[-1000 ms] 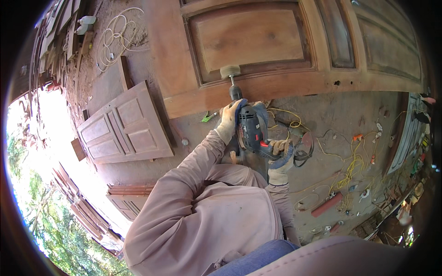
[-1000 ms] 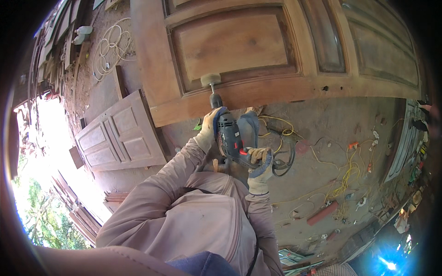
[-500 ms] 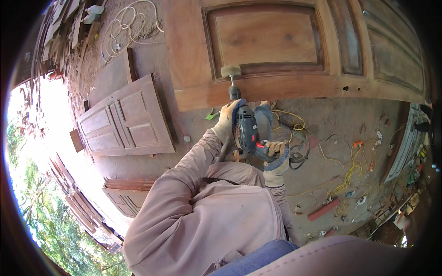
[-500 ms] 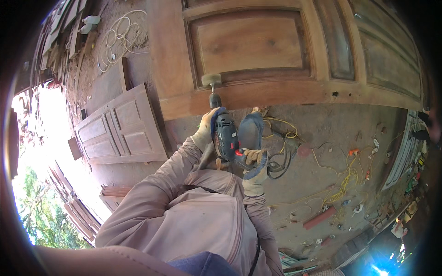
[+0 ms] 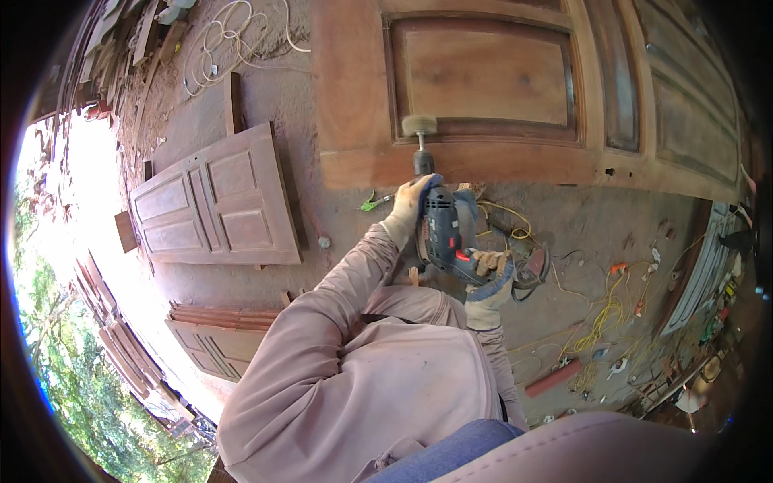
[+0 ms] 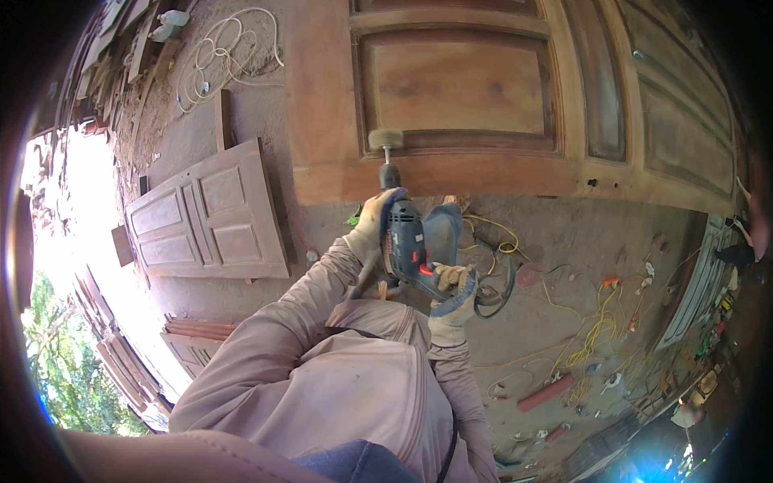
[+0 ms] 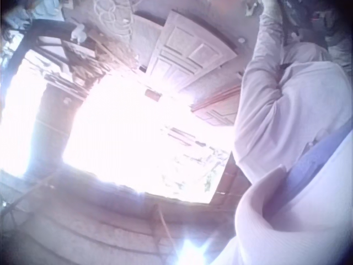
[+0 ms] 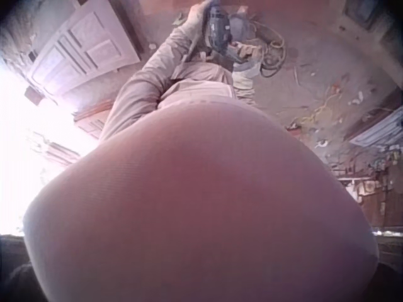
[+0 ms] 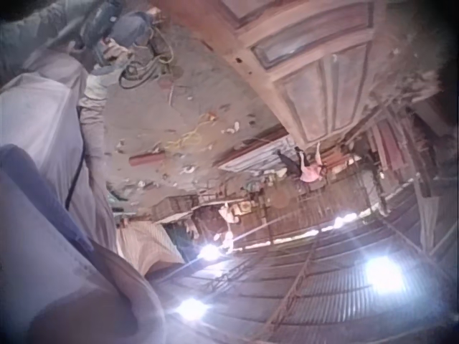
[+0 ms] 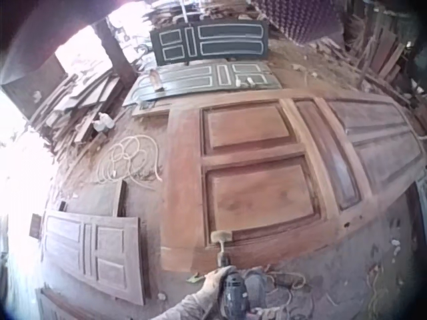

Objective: The person uses a power drill with a wire brush attachment to sand the surface of a wooden door. They briefly walk to a storage area, search through a bag, and return to continue sanding the door.

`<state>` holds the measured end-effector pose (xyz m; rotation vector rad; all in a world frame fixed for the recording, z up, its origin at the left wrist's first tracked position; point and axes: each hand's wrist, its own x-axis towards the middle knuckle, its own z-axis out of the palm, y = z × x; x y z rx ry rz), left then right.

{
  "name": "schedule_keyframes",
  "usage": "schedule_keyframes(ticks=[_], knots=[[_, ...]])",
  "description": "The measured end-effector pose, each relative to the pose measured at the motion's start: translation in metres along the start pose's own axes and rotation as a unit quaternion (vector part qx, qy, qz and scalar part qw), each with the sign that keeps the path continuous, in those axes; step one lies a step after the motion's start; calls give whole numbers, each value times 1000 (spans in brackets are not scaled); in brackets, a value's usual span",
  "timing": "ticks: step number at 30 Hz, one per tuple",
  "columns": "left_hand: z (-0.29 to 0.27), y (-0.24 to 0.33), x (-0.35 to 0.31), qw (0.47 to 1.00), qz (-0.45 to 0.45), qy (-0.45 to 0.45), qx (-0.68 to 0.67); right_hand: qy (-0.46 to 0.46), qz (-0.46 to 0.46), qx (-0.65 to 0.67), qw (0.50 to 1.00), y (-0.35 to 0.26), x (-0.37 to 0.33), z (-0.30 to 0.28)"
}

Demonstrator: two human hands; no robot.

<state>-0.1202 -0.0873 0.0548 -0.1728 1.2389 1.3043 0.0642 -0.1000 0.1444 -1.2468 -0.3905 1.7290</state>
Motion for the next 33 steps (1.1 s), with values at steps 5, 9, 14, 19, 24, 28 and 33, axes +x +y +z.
schedule_keyframes(ticks=[5,9,14,19,24,28,33], knots=[[48,-8,17,994,-82,-59,39,-20,-75,20,997,-12,-3,-22],[36,18,-6,990,-84,38,103,-45,-58,21,997,-1,-1,-30],[-10,-4,3,999,49,13,15,-43,-17,33,998,2,5,-4],[92,-17,25,993,-113,-31,31,54,-93,76,991,-49,33,-48],[191,-36,47,980,-162,-111,21,100,-125,88,983,-111,58,-66],[177,-35,42,980,-179,-80,29,165,-127,21,978,-103,51,-78],[178,-16,48,965,-185,-97,160,55,-133,98,985,-85,19,-56]])
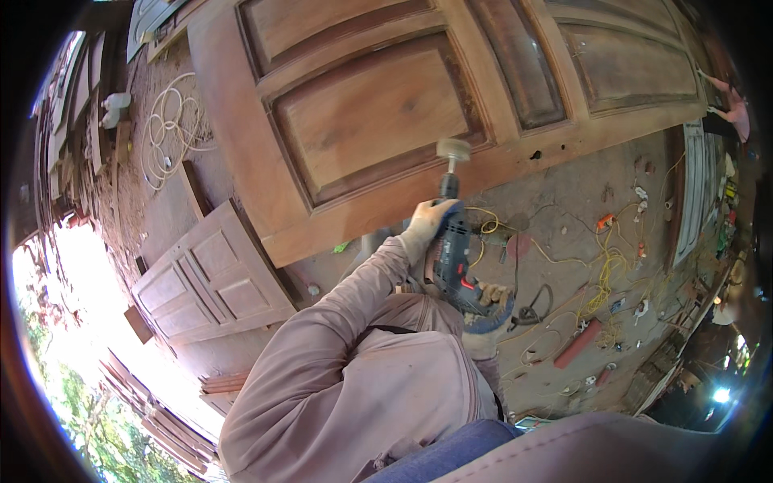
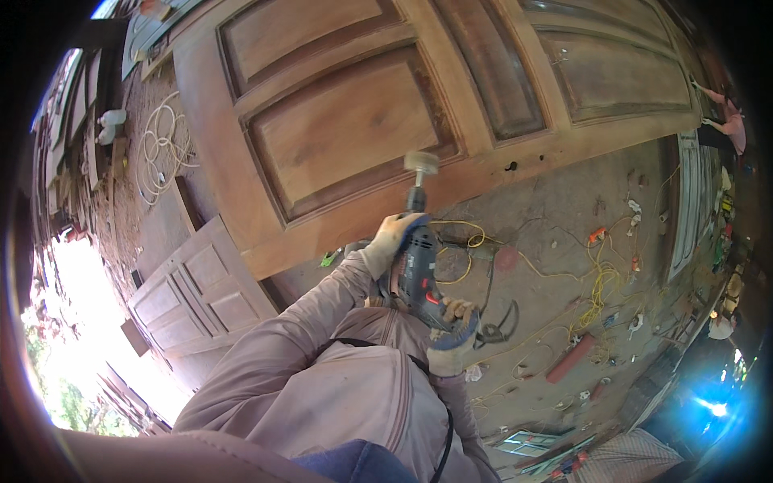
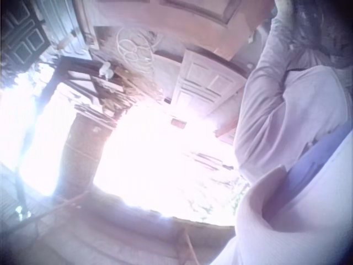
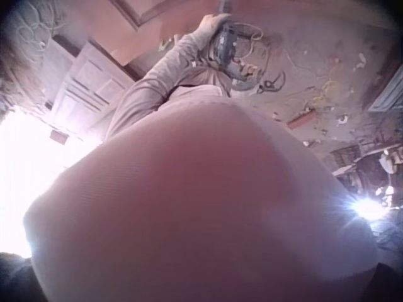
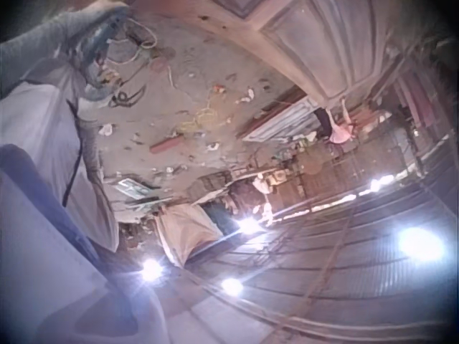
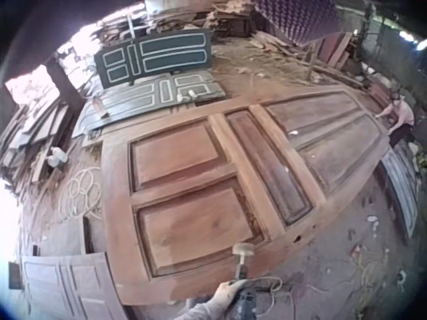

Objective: The person uses a power drill with a wire brush attachment to sand the surface of a wooden door. They briefly walk to a storage area, search through a bag, and return to continue sanding the door.

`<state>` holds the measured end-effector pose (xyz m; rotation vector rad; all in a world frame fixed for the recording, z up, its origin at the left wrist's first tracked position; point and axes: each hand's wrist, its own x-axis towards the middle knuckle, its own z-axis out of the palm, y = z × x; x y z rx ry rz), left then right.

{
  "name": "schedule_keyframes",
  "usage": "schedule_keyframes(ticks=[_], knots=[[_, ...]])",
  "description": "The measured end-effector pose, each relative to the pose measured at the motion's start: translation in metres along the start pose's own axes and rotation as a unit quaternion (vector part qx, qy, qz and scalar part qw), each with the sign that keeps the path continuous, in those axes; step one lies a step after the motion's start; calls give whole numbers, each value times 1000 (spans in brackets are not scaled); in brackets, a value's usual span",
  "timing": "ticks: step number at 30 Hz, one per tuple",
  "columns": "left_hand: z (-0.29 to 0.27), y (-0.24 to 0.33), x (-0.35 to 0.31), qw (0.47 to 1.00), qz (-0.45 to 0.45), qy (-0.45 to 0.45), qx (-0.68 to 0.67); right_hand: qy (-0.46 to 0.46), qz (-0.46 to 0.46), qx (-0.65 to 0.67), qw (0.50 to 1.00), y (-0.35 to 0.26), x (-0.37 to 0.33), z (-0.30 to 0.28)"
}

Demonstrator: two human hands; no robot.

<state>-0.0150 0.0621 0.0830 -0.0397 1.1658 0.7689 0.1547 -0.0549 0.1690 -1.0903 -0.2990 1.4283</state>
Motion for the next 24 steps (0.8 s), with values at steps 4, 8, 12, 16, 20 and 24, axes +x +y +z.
schedule_keyframes(ticks=[4,8,12,16,20,24], knots=[[24,8,46,984,55,-37,164,8,2,20,1000,-18,20,17],[1,59,74,921,229,-98,299,-5,-180,-403,897,16,44,24],[-8,161,82,985,52,-30,163,-85,-182,-351,914,50,105,104],[1,199,69,983,-39,-3,179,-36,-148,-376,914,64,104,137],[-23,121,77,953,52,-93,283,20,-235,-464,854,66,26,109],[-24,101,79,907,42,-142,394,81,-83,-241,964,71,8,112]])
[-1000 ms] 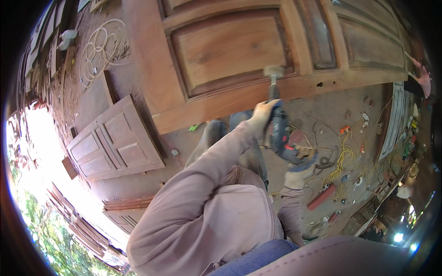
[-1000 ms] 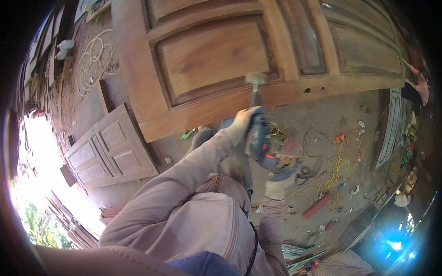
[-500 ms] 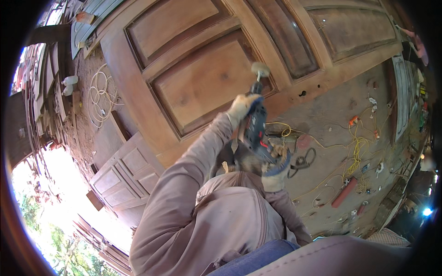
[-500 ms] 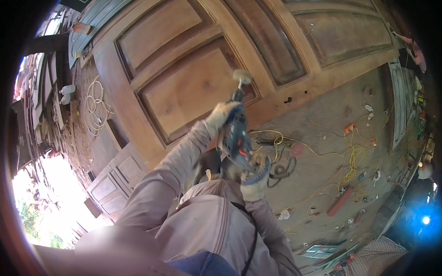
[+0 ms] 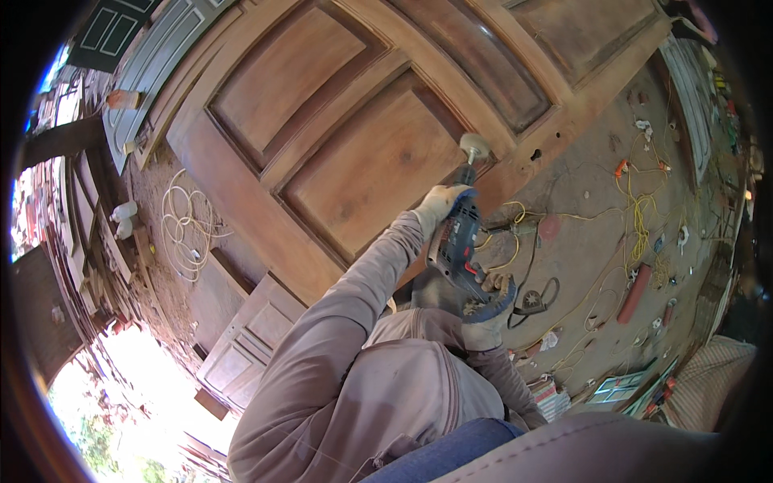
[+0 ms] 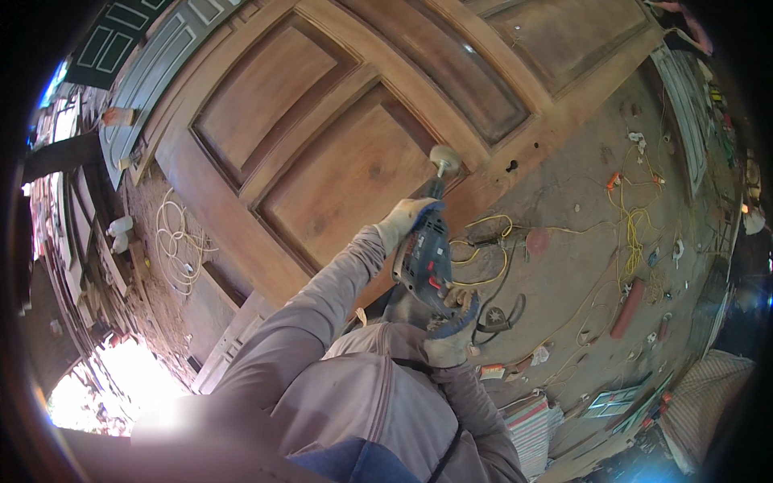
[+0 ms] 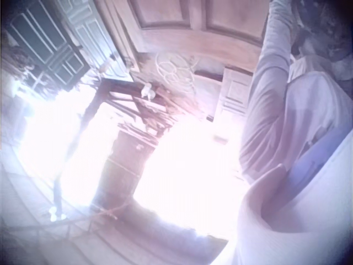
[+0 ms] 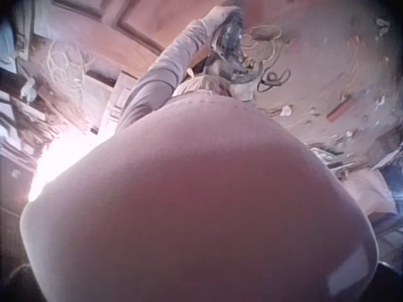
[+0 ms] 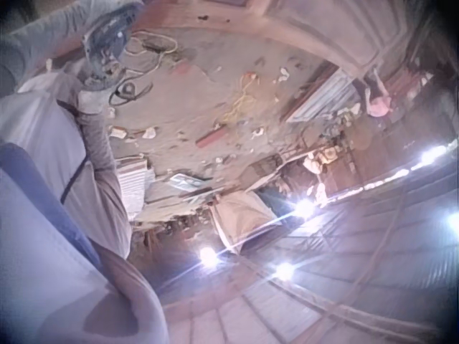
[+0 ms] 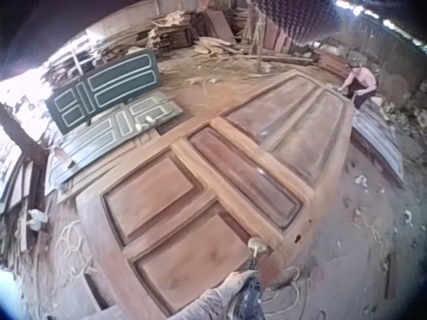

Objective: The person uses a power drill with a wire brush attachment to sand the surface of a wooden door. They briefly walk to a storage area, search through a bag, and return to continue sanding the door.

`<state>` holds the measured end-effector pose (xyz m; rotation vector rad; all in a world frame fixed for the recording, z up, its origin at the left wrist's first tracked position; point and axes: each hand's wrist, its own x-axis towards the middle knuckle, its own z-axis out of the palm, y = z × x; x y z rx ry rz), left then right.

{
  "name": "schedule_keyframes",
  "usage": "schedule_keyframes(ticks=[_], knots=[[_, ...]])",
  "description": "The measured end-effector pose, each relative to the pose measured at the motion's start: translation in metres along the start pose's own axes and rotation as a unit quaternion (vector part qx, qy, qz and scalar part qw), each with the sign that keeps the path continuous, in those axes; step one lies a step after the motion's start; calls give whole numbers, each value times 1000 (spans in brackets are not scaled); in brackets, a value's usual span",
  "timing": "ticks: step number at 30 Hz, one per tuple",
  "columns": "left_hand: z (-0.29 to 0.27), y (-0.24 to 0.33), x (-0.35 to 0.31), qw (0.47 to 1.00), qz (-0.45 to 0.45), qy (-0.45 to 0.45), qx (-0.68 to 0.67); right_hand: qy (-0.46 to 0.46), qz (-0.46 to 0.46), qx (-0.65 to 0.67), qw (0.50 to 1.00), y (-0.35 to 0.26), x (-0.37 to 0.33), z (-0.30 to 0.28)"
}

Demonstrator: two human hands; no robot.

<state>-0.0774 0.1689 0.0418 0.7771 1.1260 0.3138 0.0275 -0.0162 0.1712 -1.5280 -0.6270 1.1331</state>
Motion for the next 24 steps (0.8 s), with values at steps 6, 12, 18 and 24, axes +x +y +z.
schedule_keyframes(ticks=[6,12,18,24], knots=[[-82,109,-12,970,-146,74,-181,-22,-209,-254,944,5,66,88],[-47,39,-3,993,-64,52,-82,-7,-59,62,996,24,6,51],[-19,13,-3,993,-63,-34,-91,0,-86,-110,990,21,-23,35],[-117,73,24,973,-115,33,-197,17,-42,111,993,45,59,110]])
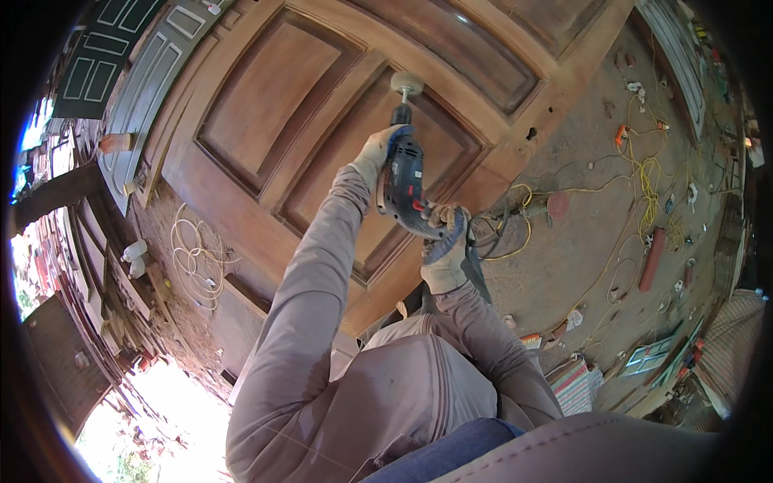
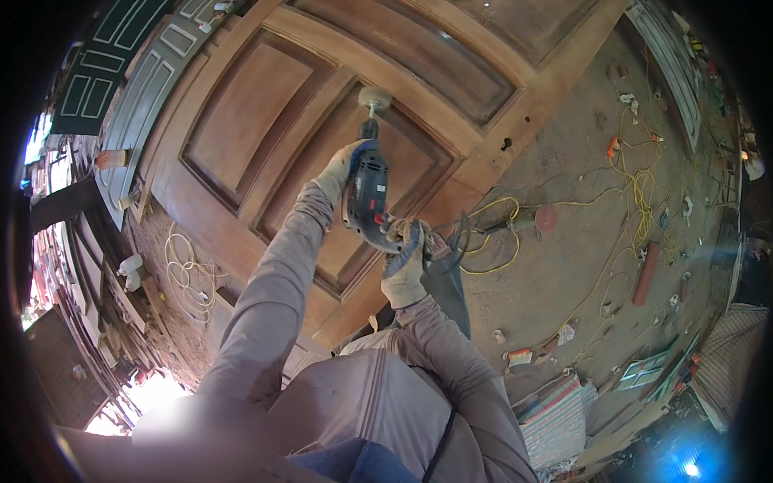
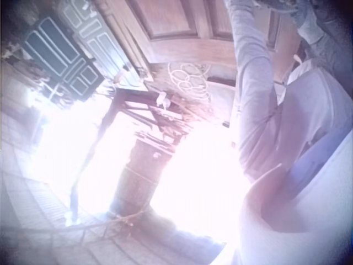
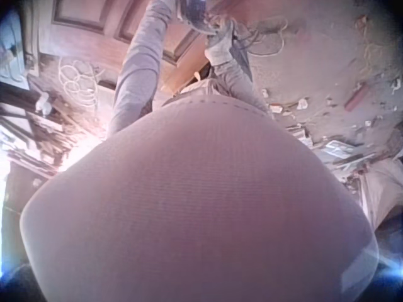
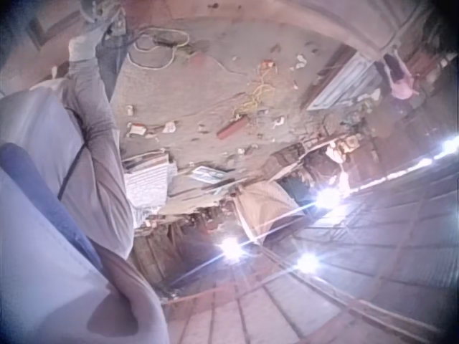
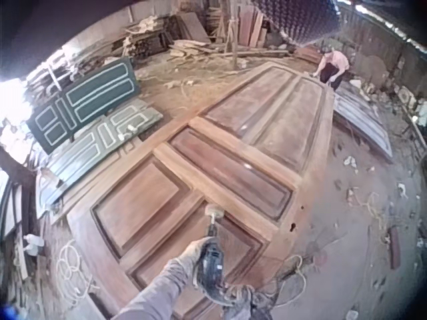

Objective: The person uses a power drill with a wire brush attachment to sand the surface of a wooden door. They briefly walk to a storage area, search through a bag, and return to continue sanding the door.

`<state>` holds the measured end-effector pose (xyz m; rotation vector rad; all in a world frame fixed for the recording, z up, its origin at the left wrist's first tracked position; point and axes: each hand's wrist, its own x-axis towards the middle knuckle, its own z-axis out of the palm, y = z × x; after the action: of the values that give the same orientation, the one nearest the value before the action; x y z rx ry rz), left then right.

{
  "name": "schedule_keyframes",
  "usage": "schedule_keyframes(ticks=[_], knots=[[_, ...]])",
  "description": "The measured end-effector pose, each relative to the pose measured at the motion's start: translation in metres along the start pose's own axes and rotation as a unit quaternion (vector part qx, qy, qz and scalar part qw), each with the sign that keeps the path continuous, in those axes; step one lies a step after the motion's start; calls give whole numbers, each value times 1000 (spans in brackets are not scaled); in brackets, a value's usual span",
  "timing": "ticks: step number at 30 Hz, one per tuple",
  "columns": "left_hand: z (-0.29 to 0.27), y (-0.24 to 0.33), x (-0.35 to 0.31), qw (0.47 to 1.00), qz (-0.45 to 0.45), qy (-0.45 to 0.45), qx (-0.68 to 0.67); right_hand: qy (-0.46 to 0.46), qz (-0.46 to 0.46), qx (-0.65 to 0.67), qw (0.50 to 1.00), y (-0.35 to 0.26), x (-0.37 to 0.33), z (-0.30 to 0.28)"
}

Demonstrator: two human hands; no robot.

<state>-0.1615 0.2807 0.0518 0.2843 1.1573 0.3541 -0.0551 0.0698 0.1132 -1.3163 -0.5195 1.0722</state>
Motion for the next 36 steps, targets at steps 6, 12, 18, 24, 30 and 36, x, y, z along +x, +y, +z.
schedule_keyframes(ticks=[6,12,18,24,30,36], knots=[[34,-89,7,922,212,-43,320,95,108,67,987,-23,-57,-45],[55,-106,-8,933,160,-98,309,53,44,154,986,-49,-70,-43],[61,-79,-21,959,58,-58,273,100,34,235,966,-31,-74,-36],[71,-83,-23,973,34,-79,215,125,75,281,948,-11,-74,-59],[33,-136,27,805,380,-92,447,44,47,275,959,-36,-85,-50],[38,-59,-1,997,15,6,75,146,186,198,951,-18,-48,-24]])
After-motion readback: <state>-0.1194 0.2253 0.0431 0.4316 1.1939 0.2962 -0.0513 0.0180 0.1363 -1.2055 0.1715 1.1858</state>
